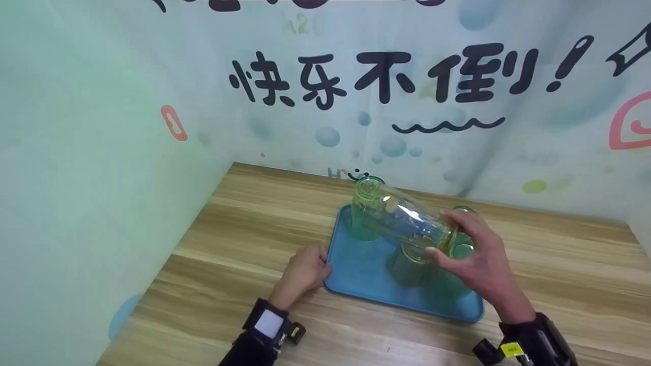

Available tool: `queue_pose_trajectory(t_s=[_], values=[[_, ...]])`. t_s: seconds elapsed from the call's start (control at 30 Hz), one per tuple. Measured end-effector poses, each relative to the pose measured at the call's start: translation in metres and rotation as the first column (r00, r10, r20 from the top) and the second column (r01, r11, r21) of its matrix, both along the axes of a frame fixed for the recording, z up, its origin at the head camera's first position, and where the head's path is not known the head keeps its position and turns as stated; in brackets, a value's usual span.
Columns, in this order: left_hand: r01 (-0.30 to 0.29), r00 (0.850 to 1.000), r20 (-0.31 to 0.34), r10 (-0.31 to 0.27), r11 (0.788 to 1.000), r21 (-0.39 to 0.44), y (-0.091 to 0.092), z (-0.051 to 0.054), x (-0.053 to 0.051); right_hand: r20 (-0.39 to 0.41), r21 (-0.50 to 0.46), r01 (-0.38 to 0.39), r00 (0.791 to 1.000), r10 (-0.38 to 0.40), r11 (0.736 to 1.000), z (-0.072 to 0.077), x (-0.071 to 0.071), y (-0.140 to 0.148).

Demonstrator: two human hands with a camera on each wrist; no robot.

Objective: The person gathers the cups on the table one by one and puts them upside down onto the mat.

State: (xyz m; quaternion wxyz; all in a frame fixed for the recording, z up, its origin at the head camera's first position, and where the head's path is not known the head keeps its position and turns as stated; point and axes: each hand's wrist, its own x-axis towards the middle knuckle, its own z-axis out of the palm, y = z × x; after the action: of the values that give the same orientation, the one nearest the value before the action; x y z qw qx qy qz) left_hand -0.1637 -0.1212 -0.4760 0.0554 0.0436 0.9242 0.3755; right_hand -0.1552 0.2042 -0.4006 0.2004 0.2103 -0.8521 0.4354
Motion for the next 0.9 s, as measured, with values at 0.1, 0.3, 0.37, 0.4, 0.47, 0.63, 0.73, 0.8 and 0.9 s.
queue_pose_trajectory(t_s=[0.1, 0.3, 0.37, 0.4, 0.47, 0.63, 0.73, 0.8, 0.9], values=[[-0.001, 1.0, 0.009, 0.001, 1.0, 0.003, 0.0, 0.0, 0.0, 0.034, 0.001, 0.004, 0.999, -0.005, 1.0, 0.0, 0.001, -0.001], [0.006, 1.0, -0.006, -0.006, 1.0, 0.003, 0.0, -0.001, 0.001, 0.058, -0.001, 0.001, 0.998, -0.001, 1.0, -0.001, 0.002, -0.003], [0.016, 0.999, -0.032, -0.016, 1.0, 0.0, 0.0, -0.002, 0.001, 0.05, -0.006, -0.004, 0.999, 0.004, 1.0, -0.001, 0.002, -0.004], [0.021, 0.999, -0.045, -0.021, 1.0, -0.002, -0.001, -0.002, 0.001, 0.045, -0.009, -0.007, 0.999, 0.007, 1.0, -0.002, 0.002, -0.005], [0.022, 0.999, -0.041, -0.021, 1.0, 0.008, -0.001, -0.002, 0.001, 0.04, -0.012, -0.012, 0.999, 0.013, 1.0, -0.002, 0.002, -0.007], [0.023, 0.999, -0.033, -0.022, 1.0, 0.02, -0.001, -0.002, 0.001, 0.029, -0.004, -0.029, 0.999, 0.029, 1.0, -0.002, 0.002, -0.01], [0.023, 0.999, -0.032, -0.022, 1.0, 0.017, -0.001, -0.001, 0.001, 0.022, 0.002, -0.033, 0.999, 0.033, 0.999, -0.003, 0.001, -0.011], [0.021, 0.999, -0.029, -0.021, 1.0, 0.019, -0.001, -0.001, 0.001, 0.022, 0.001, -0.035, 0.999, 0.035, 0.999, -0.004, 0.0, -0.012], [0.018, 1.0, -0.022, -0.018, 1.0, 0.019, -0.001, -0.001, 0.001, 0.027, -0.004, -0.036, 0.999, 0.036, 0.999, -0.005, 0.0, -0.014]])
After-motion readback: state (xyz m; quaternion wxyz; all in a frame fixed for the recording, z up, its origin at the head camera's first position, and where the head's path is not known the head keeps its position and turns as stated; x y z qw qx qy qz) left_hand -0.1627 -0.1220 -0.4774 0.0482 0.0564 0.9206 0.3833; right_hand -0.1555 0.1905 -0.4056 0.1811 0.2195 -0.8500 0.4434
